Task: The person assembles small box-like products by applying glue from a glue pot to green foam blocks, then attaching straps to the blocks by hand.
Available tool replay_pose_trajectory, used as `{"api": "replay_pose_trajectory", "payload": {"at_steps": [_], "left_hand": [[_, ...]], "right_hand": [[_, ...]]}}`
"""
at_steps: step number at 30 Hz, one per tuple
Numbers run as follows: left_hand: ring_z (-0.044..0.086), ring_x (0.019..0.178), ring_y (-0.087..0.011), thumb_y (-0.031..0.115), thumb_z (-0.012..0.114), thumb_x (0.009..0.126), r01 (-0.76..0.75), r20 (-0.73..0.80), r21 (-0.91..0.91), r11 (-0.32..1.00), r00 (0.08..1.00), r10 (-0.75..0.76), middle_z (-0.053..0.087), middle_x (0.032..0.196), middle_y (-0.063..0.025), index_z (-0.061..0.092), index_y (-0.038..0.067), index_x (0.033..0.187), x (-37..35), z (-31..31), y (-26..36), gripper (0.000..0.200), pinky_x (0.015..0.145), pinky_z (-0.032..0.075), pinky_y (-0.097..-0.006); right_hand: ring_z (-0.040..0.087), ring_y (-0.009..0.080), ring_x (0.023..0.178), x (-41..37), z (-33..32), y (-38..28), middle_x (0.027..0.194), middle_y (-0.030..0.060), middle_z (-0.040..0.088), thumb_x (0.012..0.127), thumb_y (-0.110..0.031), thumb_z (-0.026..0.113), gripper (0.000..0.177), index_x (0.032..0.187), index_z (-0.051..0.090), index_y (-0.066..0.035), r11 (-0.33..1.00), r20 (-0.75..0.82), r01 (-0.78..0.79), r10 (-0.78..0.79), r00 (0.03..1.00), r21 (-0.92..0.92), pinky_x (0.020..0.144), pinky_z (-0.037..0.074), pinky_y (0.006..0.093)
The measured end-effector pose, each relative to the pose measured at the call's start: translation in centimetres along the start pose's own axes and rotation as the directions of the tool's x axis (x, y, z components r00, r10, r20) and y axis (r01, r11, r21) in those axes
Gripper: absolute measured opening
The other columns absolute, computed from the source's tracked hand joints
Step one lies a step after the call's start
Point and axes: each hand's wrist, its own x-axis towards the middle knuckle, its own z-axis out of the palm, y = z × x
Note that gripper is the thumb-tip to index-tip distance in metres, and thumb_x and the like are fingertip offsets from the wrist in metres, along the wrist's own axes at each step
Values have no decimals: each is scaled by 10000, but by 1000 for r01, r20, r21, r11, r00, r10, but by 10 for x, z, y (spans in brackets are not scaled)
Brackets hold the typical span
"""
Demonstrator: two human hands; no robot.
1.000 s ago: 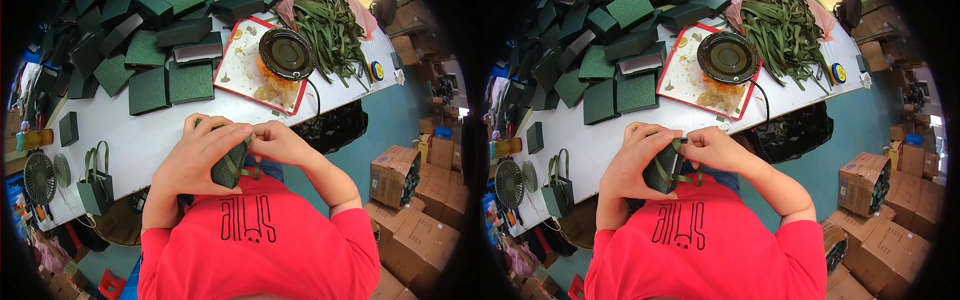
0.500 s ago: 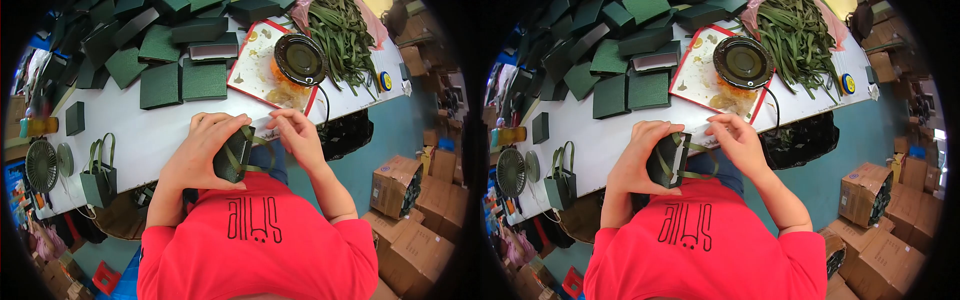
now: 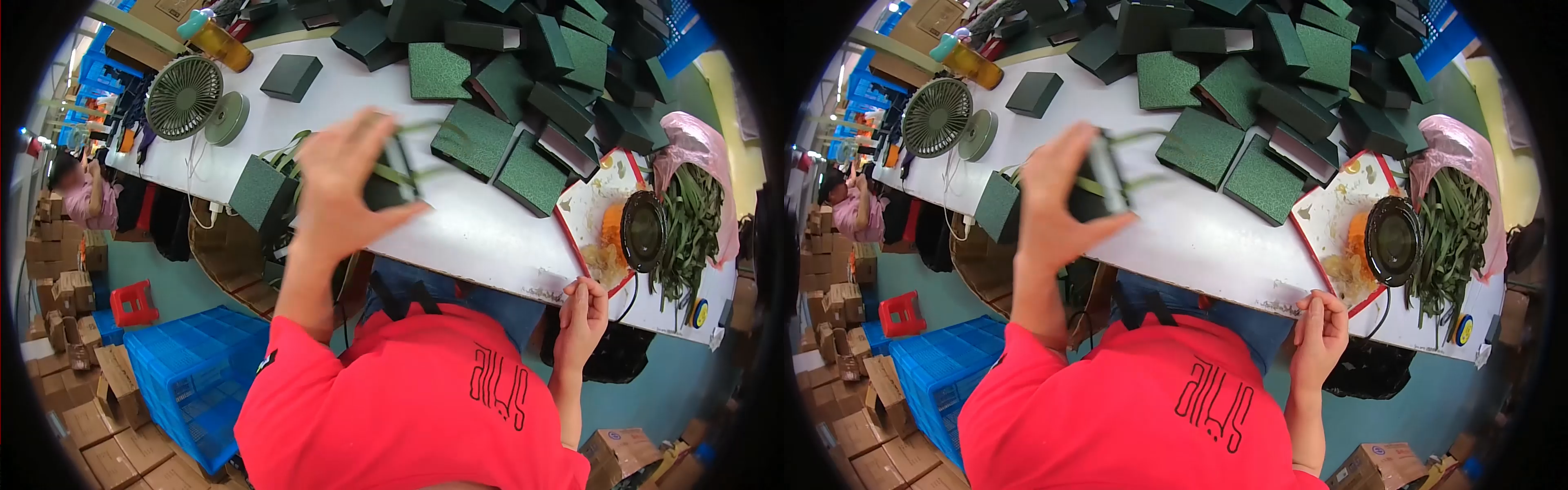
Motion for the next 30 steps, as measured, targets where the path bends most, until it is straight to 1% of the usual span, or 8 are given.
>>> {"api": "replay_pose_trajectory", "payload": {"at_steps": [6,11,15,23,24,26,29,30], "left_hand": [[473,1314,-332,322,852,711,421,-137,472,775,903,-407,519,1431,-137,628,96,1279,-22,-43,-44,652,1103,299,-545],[401,1382,-353,267,767,800,230,135,647,727,904,-406,527,1448,-51,728,169,1106,-21,-34,-49,324,1090,243,-694],[405,1384,-359,254,770,782,153,327,675,722,815,-478,568,1405,-34,736,200,1080,-18,-49,-57,304,1062,284,-721],[396,1395,-342,264,813,719,258,352,822,508,472,-808,563,1408,1,733,226,1129,-61,-101,-82,420,1104,255,-723],[447,1363,-299,290,816,722,251,366,852,460,342,-865,593,1377,0,724,229,1156,-62,-107,-90,448,1079,285,-721],[548,1262,-279,318,806,756,302,270,887,349,273,-923,644,1305,-25,710,200,1177,-77,-114,-107,447,1039,328,-710],[622,1148,-305,370,754,826,410,131,879,244,284,-950,705,1141,-109,685,138,1192,-83,-114,-114,438,1000,433,-591],[632,1122,-308,362,754,831,494,133,811,313,365,-921,701,1144,-124,680,113,1183,-83,-111,-114,438,980,453,-540]], "right_hand": [[413,23,532,3,4,0,893,60,652,1025,-95,545,132,1104,593,-1,1000,19,-15,15,1000,-10,480,318,180],[418,25,544,5,7,-1,894,60,651,1026,-106,550,139,1106,594,-2,1000,57,-18,18,998,-1,489,324,182],[416,25,550,4,5,-4,907,65,650,1028,-108,546,145,1114,592,-1,1000,48,-13,13,999,-16,493,324,183],[396,31,557,6,-4,4,918,76,647,1025,-101,548,157,1129,595,7,1000,-7,-10,10,1000,-3,500,308,184],[386,32,554,6,-7,6,918,71,644,1024,-96,548,157,1131,598,7,1000,2,1,-1,1000,20,496,302,187],[381,32,553,6,-8,5,918,71,643,1023,-93,547,158,1133,599,8,999,6,12,-12,1000,30,493,298,190],[385,32,549,6,-8,6,904,71,644,1022,-85,549,151,1129,598,9,999,4,0,0,1000,41,491,304,191],[388,33,547,4,-7,7,899,72,646,1021,-82,550,148,1127,598,9,999,1,-16,16,1000,34,491,306,190]]}}
